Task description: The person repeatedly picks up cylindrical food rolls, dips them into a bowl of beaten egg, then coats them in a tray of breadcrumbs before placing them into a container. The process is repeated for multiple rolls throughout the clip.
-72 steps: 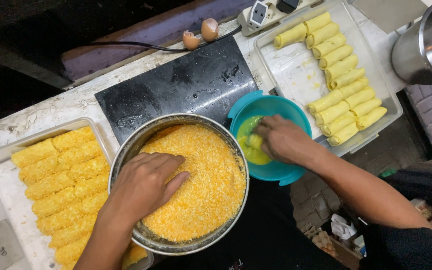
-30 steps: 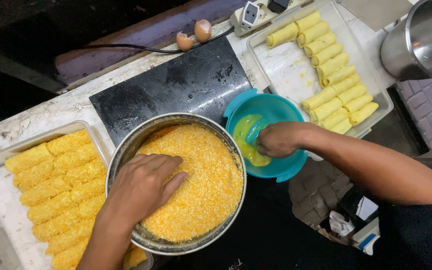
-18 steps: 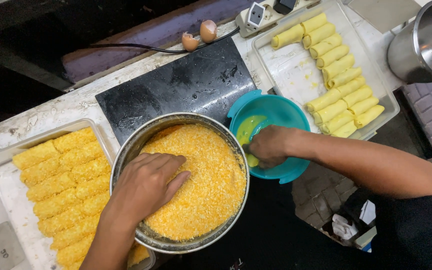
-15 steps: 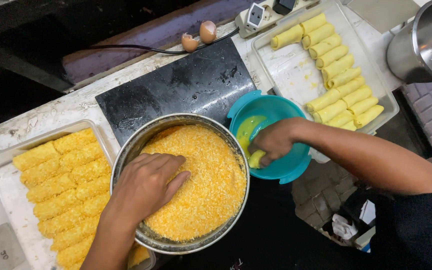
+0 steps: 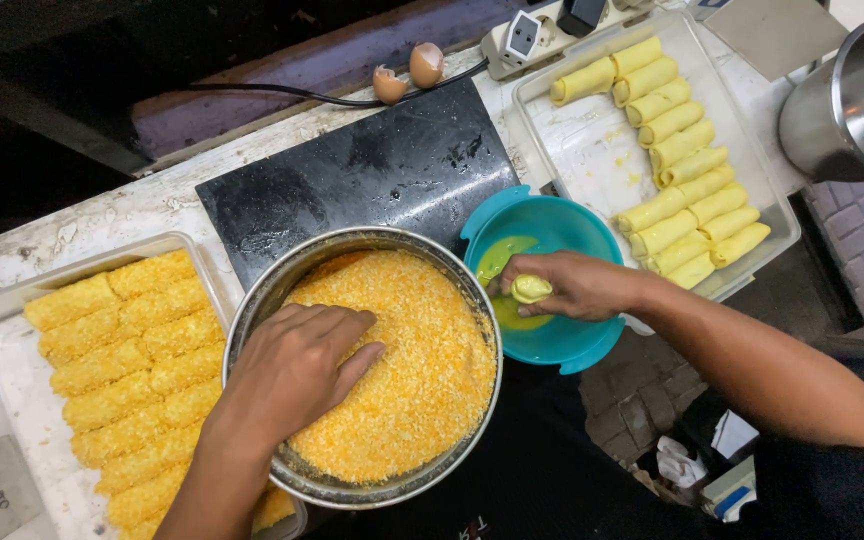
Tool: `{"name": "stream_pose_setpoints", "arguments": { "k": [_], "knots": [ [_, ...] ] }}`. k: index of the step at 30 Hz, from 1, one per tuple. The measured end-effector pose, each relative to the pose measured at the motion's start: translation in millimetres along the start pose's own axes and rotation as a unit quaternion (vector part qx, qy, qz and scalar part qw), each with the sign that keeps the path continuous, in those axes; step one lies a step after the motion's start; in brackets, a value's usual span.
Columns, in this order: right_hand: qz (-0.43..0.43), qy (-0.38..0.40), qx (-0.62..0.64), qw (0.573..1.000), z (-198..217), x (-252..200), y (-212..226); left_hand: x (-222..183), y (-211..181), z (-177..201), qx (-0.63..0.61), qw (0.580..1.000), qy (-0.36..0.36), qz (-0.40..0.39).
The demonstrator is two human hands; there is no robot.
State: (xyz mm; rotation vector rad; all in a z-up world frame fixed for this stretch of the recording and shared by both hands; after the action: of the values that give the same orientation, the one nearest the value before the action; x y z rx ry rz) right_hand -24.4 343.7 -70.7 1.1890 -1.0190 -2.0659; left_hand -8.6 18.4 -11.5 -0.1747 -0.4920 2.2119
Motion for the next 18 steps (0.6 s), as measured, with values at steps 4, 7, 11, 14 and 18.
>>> {"name": "stream_pose_setpoints", "arguments": {
  "k": [4,7,11,14,18],
  "knots": [
    [-0.037,-0.051,-0.016,0.998,-4.9,-3.0,0.7,0.1,-0.6,0.5,0.003,1.000,-0.012,-0.005],
    [-0.073,-0.123,0.249,0.958,8.2,-9.3,-0.7,6.8,-2.0,12.5,-0.071,0.996,0.052,0.033],
    [-0.025,-0.165,0.363,0.917,13.7,-27.5,-4.9,5.5,3.4,8.9,-0.066,0.997,0.016,0.034],
    [0.154,-0.174,0.433,0.871,13.1,-39.9,-10.0,-3.2,7.3,12.8,-0.053,0.995,-0.053,0.063],
    [0.191,-0.166,0.439,0.862,7.6,-53.5,-36.8,11.0,7.0,27.2,-0.114,0.982,0.081,0.126]
  ]
}}
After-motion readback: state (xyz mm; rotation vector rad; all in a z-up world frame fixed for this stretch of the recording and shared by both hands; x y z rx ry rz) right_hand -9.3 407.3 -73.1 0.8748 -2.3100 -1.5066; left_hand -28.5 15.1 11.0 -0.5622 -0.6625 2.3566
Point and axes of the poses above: each hand's wrist, its own x-axis towards the middle knuckle, its own z-axis out of the back of the hand, y = z × x, the point moved 3 cm from there along x, towards the middle knuckle, and after that the axes turned 9 degrees about y, right-handed, at the moved point
